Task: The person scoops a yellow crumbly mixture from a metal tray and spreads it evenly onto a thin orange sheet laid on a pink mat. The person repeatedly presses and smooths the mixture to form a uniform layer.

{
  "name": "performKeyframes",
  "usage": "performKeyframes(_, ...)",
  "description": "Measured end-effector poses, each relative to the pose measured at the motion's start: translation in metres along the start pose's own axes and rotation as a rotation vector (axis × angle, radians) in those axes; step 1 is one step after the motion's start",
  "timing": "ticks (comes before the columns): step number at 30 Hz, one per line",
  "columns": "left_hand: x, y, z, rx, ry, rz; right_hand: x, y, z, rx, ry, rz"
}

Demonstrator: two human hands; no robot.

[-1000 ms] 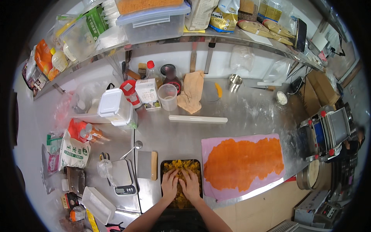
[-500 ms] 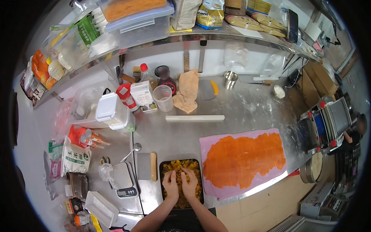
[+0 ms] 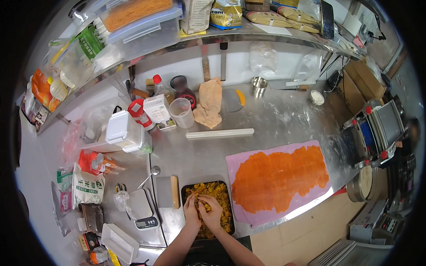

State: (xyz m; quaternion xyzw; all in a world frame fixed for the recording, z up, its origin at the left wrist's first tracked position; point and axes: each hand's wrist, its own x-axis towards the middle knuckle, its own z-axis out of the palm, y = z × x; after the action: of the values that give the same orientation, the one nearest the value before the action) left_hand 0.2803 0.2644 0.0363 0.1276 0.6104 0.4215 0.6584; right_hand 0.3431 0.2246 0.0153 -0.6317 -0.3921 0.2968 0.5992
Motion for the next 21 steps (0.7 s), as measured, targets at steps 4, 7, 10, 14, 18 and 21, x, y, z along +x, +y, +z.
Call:
performKeyframes(4,0.010,-0.007,-0.013,-0.002,-0.107,-0.093,0.004,-0.011,-0.003,-0.141,-0.001,-0.143)
performKeyframes(7,0.045,-0.037,-0.048,-0.259,-0.263,-0.223,0.003,-0.020,0.000,-0.228,-0.058,-0.213)
performKeyframes(10,0.046,-0.033,-0.036,-0.355,-0.487,-0.302,0.002,-0.018,-0.007,-0.333,-0.051,-0.311)
performKeyframes(14,0.068,-0.051,-0.063,-0.524,-0.673,-0.409,-0.002,-0.024,0.000,-0.380,-0.028,-0.389)
performKeyframes(18,0.045,-0.043,-0.044,-0.370,-0.435,-0.426,-0.004,-0.011,-0.001,-0.417,0.077,-0.430)
performKeyframes(21,0.060,-0.050,-0.055,-0.360,-0.382,-0.478,-0.003,-0.014,0.008,-0.429,0.080,-0.442)
